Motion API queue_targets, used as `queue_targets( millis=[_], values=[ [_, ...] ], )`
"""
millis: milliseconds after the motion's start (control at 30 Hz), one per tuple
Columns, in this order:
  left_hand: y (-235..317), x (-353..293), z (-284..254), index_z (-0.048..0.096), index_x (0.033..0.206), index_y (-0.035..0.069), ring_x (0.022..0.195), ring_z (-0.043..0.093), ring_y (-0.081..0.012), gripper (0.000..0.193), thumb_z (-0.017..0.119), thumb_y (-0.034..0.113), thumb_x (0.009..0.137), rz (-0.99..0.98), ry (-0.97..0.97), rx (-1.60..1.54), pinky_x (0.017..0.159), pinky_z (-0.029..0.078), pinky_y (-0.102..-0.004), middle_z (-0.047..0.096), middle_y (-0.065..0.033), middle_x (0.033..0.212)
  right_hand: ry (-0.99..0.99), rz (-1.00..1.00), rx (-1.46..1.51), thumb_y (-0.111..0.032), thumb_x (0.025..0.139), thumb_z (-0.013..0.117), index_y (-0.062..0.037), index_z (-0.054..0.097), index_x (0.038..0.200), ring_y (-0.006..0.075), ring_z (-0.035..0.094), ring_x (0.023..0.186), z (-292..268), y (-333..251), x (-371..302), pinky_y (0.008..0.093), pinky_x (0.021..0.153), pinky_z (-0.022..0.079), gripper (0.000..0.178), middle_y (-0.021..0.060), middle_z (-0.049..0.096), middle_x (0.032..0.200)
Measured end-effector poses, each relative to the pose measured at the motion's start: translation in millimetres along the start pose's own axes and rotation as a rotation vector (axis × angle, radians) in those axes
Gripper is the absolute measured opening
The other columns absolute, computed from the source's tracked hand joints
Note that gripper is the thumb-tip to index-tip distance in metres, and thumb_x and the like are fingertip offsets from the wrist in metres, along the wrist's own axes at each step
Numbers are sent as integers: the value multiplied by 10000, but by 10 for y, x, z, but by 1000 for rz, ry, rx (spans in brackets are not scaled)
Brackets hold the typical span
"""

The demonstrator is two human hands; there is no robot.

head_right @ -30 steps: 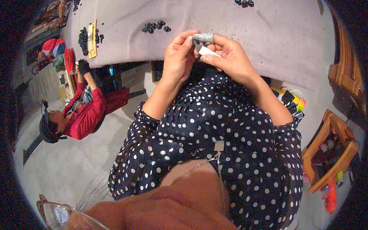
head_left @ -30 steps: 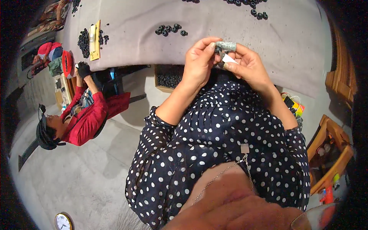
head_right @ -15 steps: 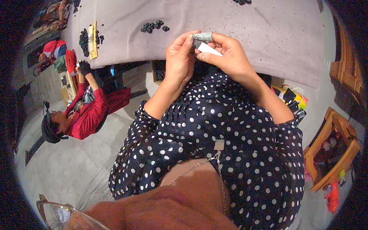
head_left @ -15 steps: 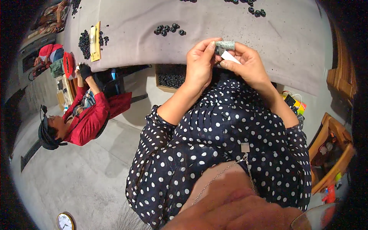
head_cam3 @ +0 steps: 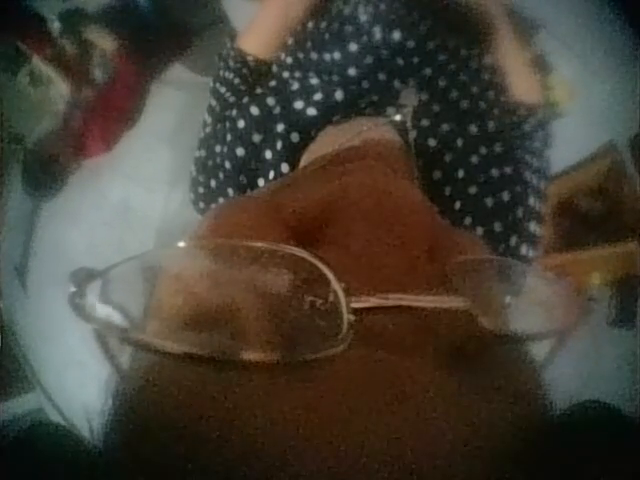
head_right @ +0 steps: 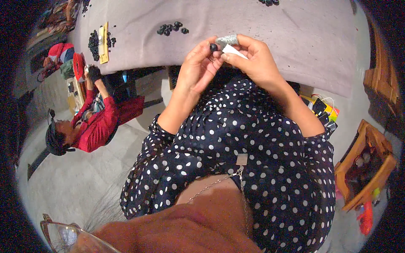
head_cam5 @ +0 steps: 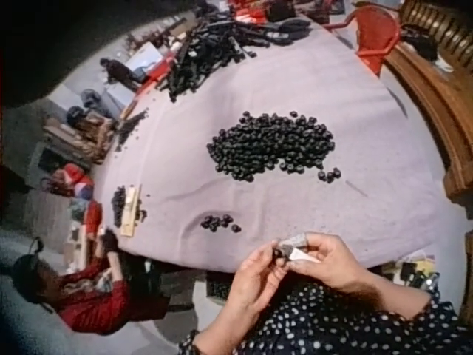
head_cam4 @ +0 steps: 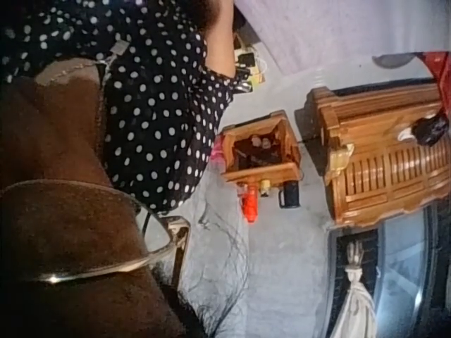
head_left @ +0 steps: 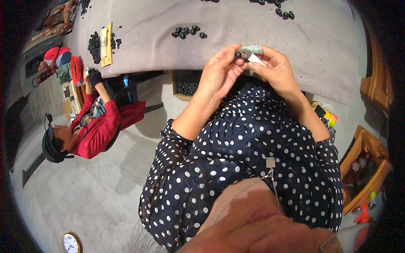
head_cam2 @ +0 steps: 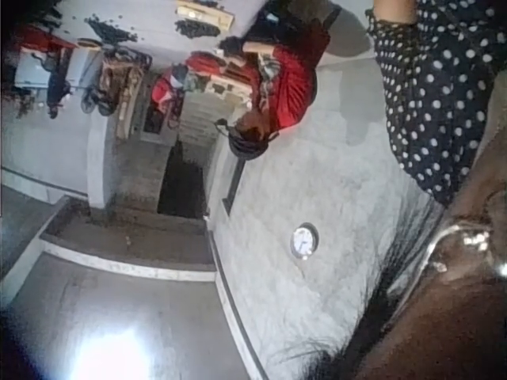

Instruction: The person assembles small black plastic components by hand at a workbench.

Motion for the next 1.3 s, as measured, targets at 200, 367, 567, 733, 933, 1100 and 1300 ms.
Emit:
queue_targets(
  millis=[200,367,567,733,933,1100,1300],
  values=[
    [-32,12,-28,537,1090,0,781,582,-151,230,529,144,910,-128,-102,-197,754,528,-311,596,-88,915,-98,49,-36,-115,847,617,-9,546,1140,36,554,776,14,-92,-56,163,616,419,320,-3,620,910],
    [-92,37,14,524,1114,14,840,571,-150,249,514,170,920,-130,-103,-150,759,508,-292,591,-74,958,-149,45,-31,-133,836,634,-11,527,1167,14,512,708,-1,-5,-61,155,578,385,369,-16,603,857],
    [-88,-5,55,523,1133,24,900,572,-155,259,500,180,927,-132,-25,-72,762,501,-291,594,-64,969,-99,-10,-27,-138,833,636,-12,535,1140,4,497,677,27,-4,-51,142,538,367,347,-20,599,830],
    [-47,-33,77,531,1135,21,851,582,-147,262,526,160,913,-84,-90,-28,739,506,-288,601,-59,937,-123,72,-94,-163,839,631,-20,555,1113,-7,494,650,-60,82,-29,148,505,349,319,-12,625,839],
    [-29,-32,45,564,1102,17,734,581,-115,242,576,115,880,-33,-38,55,681,513,-264,618,-54,875,-151,89,-12,-120,840,628,8,563,1065,59,576,787,15,-37,-53,192,691,464,267,34,629,919],
    [-23,-59,69,575,1097,19,707,581,-104,232,571,109,883,18,-9,89,670,513,-259,622,-47,842,-164,47,-11,-105,842,627,24,555,1093,97,587,885,-21,40,-62,221,789,467,291,66,621,989],
    [-35,-70,54,579,1086,18,707,582,-108,218,567,100,884,15,-32,82,676,516,-264,619,-46,832,-183,90,-32,-127,848,623,24,547,1147,74,578,867,-11,-49,-71,199,759,459,344,47,628,980]
  ],
)
Point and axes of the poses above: each hand's wrist, its own x-axis towards the middle knuckle, its own z-axis out of the palm, y = z × x, the point moved 3 cm from there along x, towards the middle knuckle
